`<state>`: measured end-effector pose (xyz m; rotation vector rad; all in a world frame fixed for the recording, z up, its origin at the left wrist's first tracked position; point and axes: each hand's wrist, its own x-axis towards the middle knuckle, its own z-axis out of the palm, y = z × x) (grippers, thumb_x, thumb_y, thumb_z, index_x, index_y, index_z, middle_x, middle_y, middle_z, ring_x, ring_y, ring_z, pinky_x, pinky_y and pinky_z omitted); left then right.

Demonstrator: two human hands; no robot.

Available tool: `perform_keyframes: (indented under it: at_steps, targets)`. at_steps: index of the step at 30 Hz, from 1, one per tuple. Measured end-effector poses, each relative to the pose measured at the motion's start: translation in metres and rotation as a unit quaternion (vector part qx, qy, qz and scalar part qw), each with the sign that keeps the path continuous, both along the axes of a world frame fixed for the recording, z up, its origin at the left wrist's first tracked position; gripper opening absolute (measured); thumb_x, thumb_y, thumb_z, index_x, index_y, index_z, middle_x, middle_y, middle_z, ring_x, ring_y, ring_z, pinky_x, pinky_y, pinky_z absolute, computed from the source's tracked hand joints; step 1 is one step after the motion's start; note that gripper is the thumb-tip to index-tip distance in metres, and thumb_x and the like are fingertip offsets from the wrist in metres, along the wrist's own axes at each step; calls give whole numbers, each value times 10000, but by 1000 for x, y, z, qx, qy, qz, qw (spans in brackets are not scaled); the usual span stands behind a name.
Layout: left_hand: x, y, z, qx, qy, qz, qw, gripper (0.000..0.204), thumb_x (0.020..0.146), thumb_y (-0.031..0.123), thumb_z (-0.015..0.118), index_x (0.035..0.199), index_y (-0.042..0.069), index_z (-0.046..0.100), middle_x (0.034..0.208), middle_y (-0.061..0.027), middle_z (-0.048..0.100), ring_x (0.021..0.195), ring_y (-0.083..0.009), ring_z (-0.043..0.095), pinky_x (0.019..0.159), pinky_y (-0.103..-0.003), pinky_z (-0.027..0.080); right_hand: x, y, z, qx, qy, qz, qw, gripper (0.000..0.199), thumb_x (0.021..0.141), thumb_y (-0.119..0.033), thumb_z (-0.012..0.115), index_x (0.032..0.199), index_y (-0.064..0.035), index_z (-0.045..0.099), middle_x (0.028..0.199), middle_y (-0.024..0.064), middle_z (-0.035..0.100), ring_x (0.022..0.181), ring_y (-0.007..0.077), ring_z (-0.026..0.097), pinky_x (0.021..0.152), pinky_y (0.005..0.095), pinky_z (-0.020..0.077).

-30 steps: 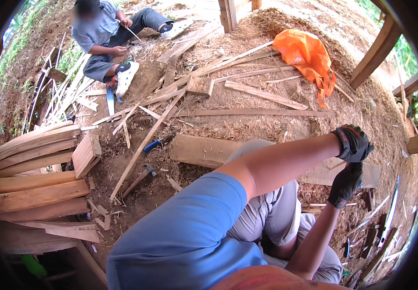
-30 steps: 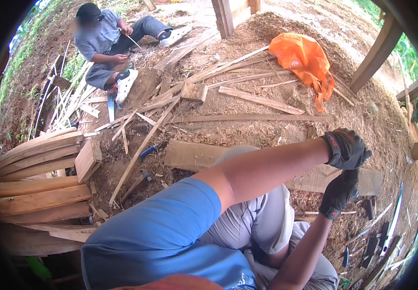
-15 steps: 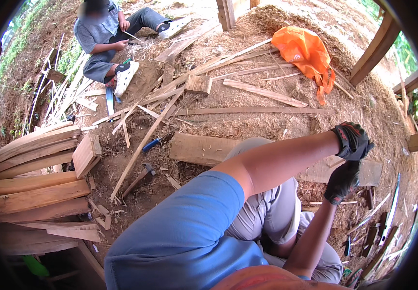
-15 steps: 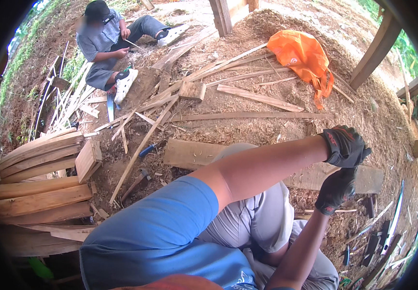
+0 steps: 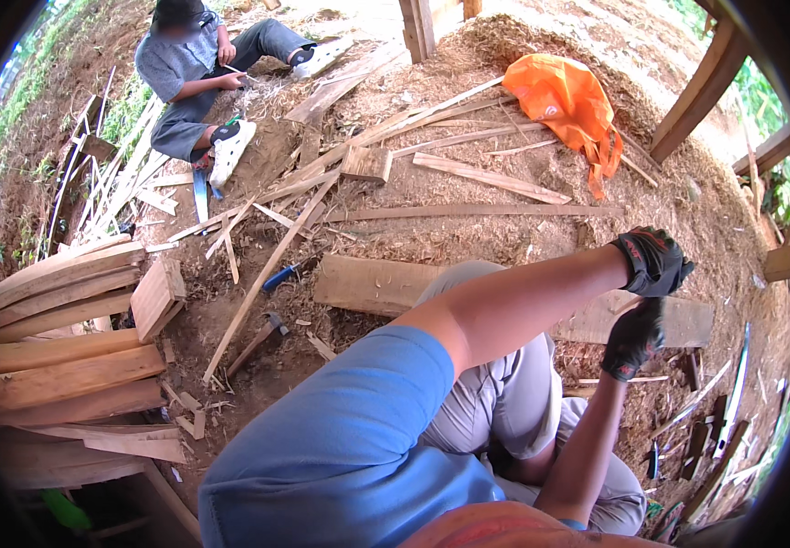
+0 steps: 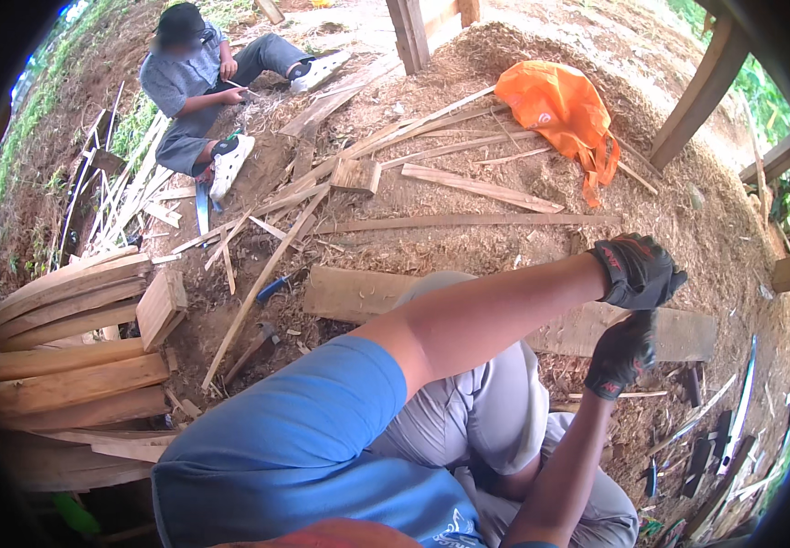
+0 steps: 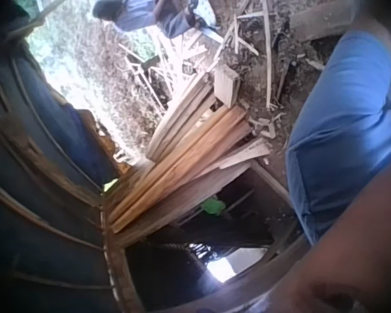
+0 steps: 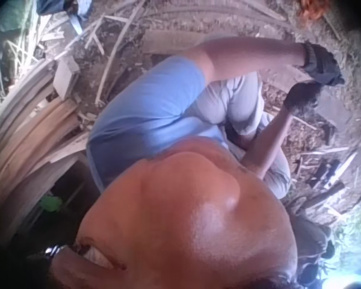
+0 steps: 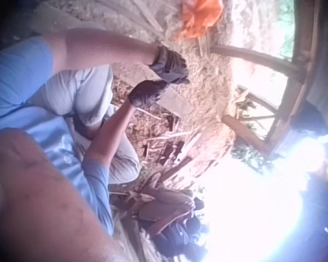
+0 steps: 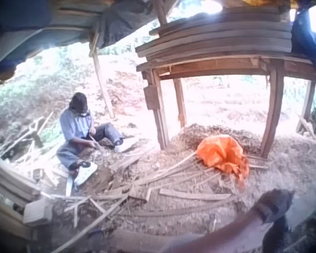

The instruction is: The person sits on the ground and uses a knife to shave thin strips from a small wooden stick. They repeatedly scrape the blade along the wood to remove shavings and occasionally inspect the stick's surface.

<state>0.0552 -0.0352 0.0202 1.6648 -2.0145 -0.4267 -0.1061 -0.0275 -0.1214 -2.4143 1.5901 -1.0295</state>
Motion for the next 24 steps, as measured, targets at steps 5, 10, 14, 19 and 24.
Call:
perform_keyframes:
  at_steps: [5,10,14,19,24]
  targets:
    - [-5,-7,-4,-7,-8,6,1000,466,1063,357,417,968,43,748,945,-238,751,897,-430,736,861,-540,575,-20,-10,-39,62,71,28,995,329,1061,-215,483,1287,-76,678,1118,213,752,974,417,728,757,507,547]
    - [0,3,-7,-20,-3,6,1000,456,1061,360,427,995,54,759,957,-239,753,914,-424,738,875,-529,573,15,12,60,13,-40,60,997,279,1057,-216,490,1150,-58,700,1040,218,748,935,441,710,752,515,537]
    - [-5,-3,1,7,-3,3,1000,470,1065,379,424,1005,62,767,984,-232,759,954,-419,739,893,-528,571,-7,1,-20,8,17,3,1000,335,1037,-165,489,1280,-47,687,1128,216,755,1038,397,724,807,477,555]
    - [-12,-1,0,12,0,-1,1000,489,1065,391,420,986,61,772,955,-226,759,922,-418,738,900,-536,569,-22,-2,-34,56,40,43,997,340,1056,-215,493,1288,-49,678,1142,222,743,1026,429,711,805,523,533]
    - [-3,1,0,5,4,10,1000,456,1046,383,450,997,80,787,1002,-225,763,952,-418,740,896,-524,572,4,0,43,12,-80,62,995,326,1065,-256,498,1263,-72,680,1070,225,745,933,441,712,737,533,526]
